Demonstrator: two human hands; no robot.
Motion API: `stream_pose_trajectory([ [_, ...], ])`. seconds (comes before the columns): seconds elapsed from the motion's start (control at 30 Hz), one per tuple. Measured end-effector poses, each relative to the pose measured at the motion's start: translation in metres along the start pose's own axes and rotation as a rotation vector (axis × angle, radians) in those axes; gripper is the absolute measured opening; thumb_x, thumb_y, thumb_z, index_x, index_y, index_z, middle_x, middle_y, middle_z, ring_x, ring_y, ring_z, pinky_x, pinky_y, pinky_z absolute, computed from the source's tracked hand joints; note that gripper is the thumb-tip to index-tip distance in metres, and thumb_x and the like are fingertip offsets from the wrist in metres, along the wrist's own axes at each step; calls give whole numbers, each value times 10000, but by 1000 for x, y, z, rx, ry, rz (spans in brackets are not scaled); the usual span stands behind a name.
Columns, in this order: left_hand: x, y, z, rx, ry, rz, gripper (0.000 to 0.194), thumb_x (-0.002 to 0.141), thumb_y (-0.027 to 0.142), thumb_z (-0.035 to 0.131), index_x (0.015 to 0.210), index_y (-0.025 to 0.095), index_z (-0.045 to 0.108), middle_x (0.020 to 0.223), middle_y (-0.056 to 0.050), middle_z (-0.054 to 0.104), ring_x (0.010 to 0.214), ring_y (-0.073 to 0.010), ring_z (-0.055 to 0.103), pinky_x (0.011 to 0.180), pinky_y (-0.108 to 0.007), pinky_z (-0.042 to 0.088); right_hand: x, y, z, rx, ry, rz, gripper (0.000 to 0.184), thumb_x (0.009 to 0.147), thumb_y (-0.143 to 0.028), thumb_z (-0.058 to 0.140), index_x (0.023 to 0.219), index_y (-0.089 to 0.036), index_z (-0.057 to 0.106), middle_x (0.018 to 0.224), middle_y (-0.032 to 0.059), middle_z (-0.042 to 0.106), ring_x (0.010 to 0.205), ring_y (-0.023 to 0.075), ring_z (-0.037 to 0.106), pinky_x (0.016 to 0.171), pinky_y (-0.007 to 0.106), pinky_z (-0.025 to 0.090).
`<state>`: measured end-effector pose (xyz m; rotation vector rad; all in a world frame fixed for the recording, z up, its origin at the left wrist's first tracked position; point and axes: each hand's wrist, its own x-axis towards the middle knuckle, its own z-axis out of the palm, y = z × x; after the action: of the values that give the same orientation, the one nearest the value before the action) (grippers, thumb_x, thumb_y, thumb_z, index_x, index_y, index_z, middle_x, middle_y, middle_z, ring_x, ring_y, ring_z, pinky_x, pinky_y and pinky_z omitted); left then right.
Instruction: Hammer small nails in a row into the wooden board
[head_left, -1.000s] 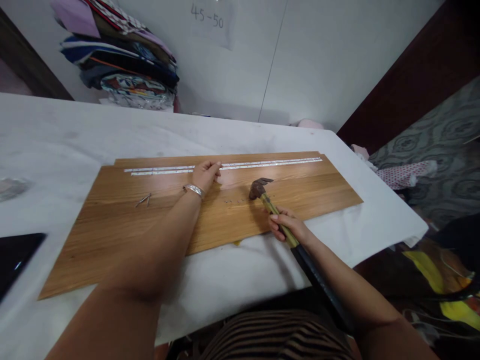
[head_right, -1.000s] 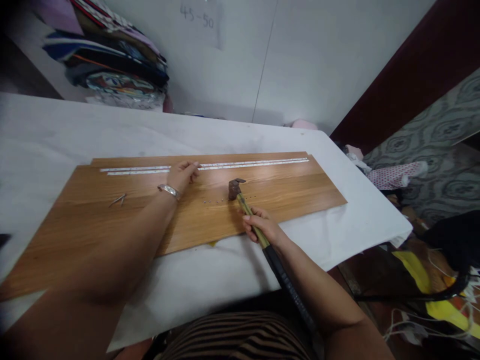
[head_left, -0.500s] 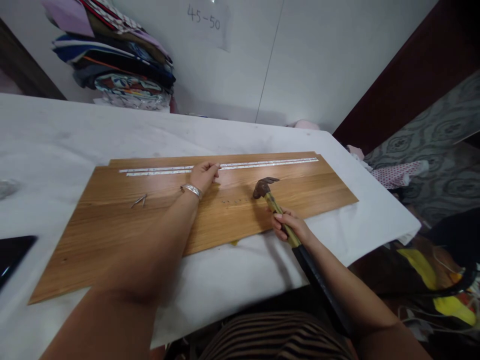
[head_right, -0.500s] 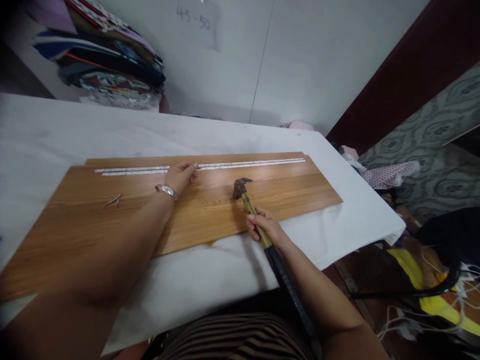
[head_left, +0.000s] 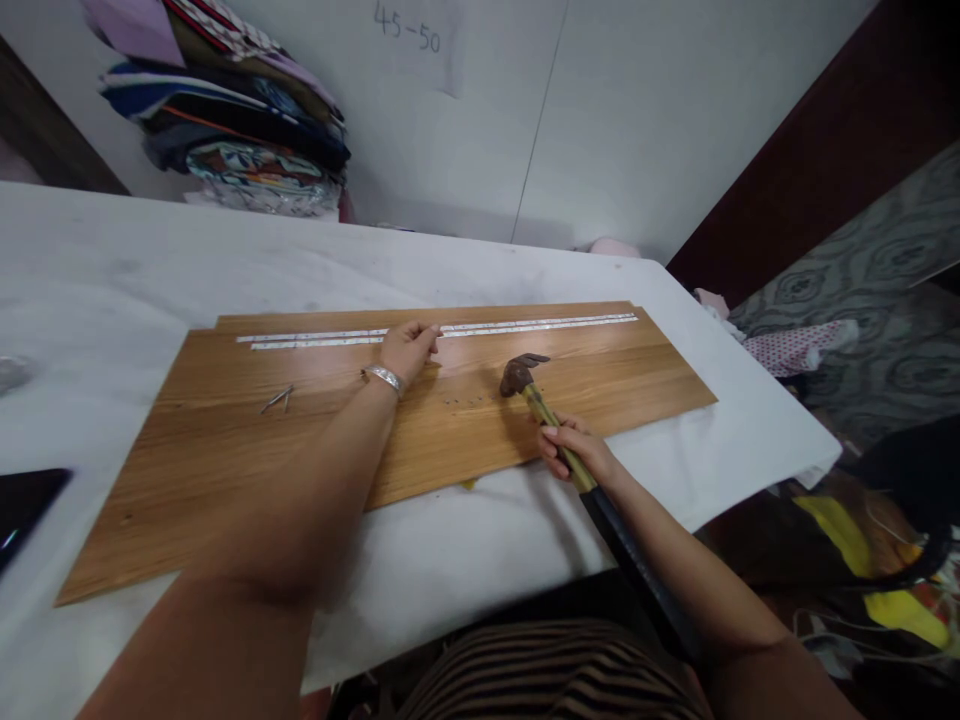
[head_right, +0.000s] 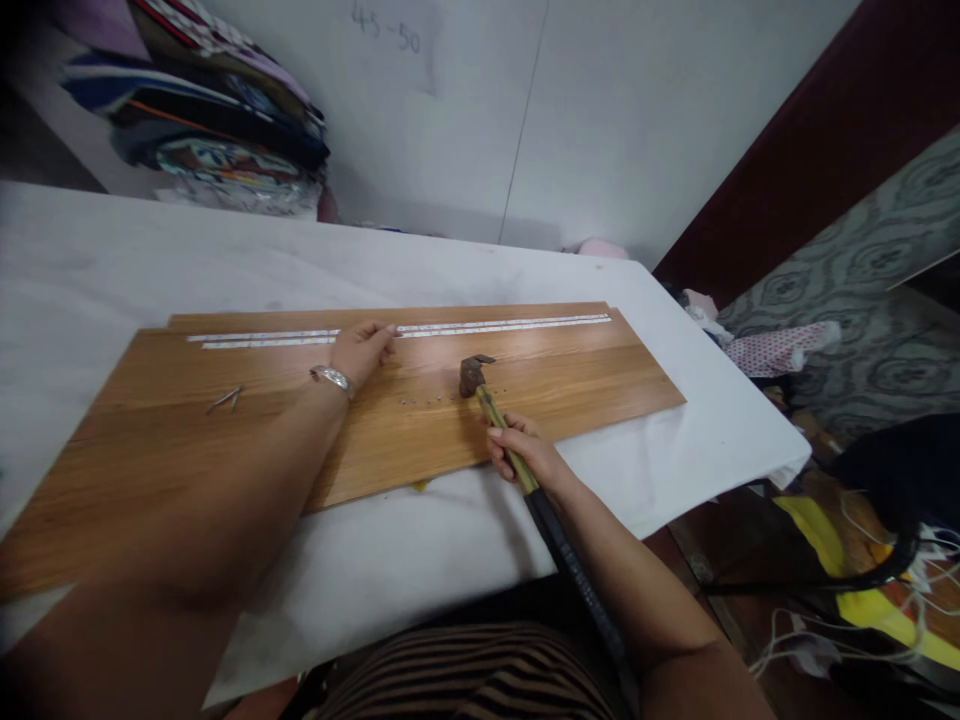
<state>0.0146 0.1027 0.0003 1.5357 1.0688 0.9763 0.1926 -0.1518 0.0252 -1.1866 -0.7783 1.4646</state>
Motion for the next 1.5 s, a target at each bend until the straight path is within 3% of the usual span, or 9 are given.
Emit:
stream_pose_trajectory([
  [0.27,1,-3,0,12,-8,-3,246,785,389,605,613,213,599,541,26,585,467,-103,470,511,-237,412,-5,-2,-11,-12,58,-38,428,774,-422,754,1084,-169,601,593,-90,505,355,64,407,349,206,263],
  [0.57,3,-6,0,26,-13,15,268,774,441,607,625,218,609,522,21,576,471,-110,474,499,-235,402,-5,-4,-5,-20,68,-22,431,744,-449,771,1033,-167,621,573,-88,507,342,63,408,344,207,253],
  [0.83,3,-4,1,36,-9,11,252,786,390,598,606,213,595,519,22,567,457,-104,464,504,-239,401,2,-2,1,7,-3,-7,443,753,-435,768,1064,-165,605,584,-92,507,342,60,403,332,205,256],
  [1.5,3,-8,1,53,-16,27,282,782,461,609,648,213,618,533,22,581,475,-112,483,516,-242,409,3,0,10,6,-47,16,439,765,-439,770,1068,-167,605,581,-89,512,346,61,406,334,198,275],
])
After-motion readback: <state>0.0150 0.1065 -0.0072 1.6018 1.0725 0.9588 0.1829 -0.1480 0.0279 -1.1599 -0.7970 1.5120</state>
